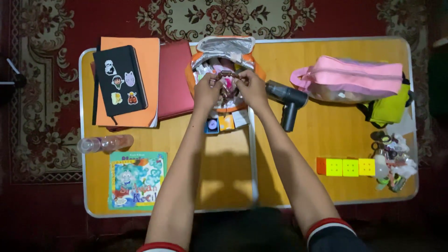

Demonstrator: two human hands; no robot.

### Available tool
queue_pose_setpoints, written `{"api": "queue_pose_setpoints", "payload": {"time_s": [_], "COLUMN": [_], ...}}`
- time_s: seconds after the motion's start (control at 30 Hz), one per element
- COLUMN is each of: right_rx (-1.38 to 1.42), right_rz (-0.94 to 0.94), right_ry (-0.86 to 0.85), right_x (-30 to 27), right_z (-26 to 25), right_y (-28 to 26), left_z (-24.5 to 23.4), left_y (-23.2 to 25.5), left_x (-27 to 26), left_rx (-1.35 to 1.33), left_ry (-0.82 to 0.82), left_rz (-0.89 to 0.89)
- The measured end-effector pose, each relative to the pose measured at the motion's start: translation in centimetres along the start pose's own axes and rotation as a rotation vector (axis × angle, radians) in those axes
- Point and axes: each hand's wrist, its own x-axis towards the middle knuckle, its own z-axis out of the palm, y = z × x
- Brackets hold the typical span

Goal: The person is seen packing multiple items into several small bags and cases.

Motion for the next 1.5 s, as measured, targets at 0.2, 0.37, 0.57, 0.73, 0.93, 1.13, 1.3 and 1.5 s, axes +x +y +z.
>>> {"api": "queue_pose_setpoints", "payload": {"time_s": [0.2,0.37,0.57,0.73,0.93,1.13,1.3,1.5], "right_rx": [0.006,0.027,0.179,0.155,0.271,0.152,0.140,0.071], "right_rz": [0.237,0.363,0.235,0.215,0.237,0.097,0.166,0.147], "right_ry": [0.013,-0.015,-0.077,-0.090,-0.040,0.011,-0.005,0.016], "right_x": [2.3,3.1,1.8,-0.9,-8.2,-19.0,-27.6,-33.5], "right_z": [3.5,4.5,3.2,1.4,0.0,1.1,1.8,3.0], "right_y": [5.3,6.8,6.7,3.6,0.1,0.0,-1.6,-0.5], "left_z": [1.9,2.2,1.9,2.2,0.2,-4.1,-7.0,-7.5], "left_y": [-5.6,-6.7,-5.5,-7.1,-9.1,-11.2,-13.4,-15.5], "left_x": [5.7,6.0,3.8,1.5,-4.5,-14.6,-22.0,-26.4], "left_rx": [-0.314,-0.363,-0.192,-0.213,-0.184,-0.073,-0.040,-0.007], "left_ry": [-0.036,-0.127,-0.128,-0.125,-0.131,-0.103,-0.153,-0.179], "left_rz": [-0.174,-0.131,-0.065,-0.076,0.056,0.219,0.116,0.130]}}
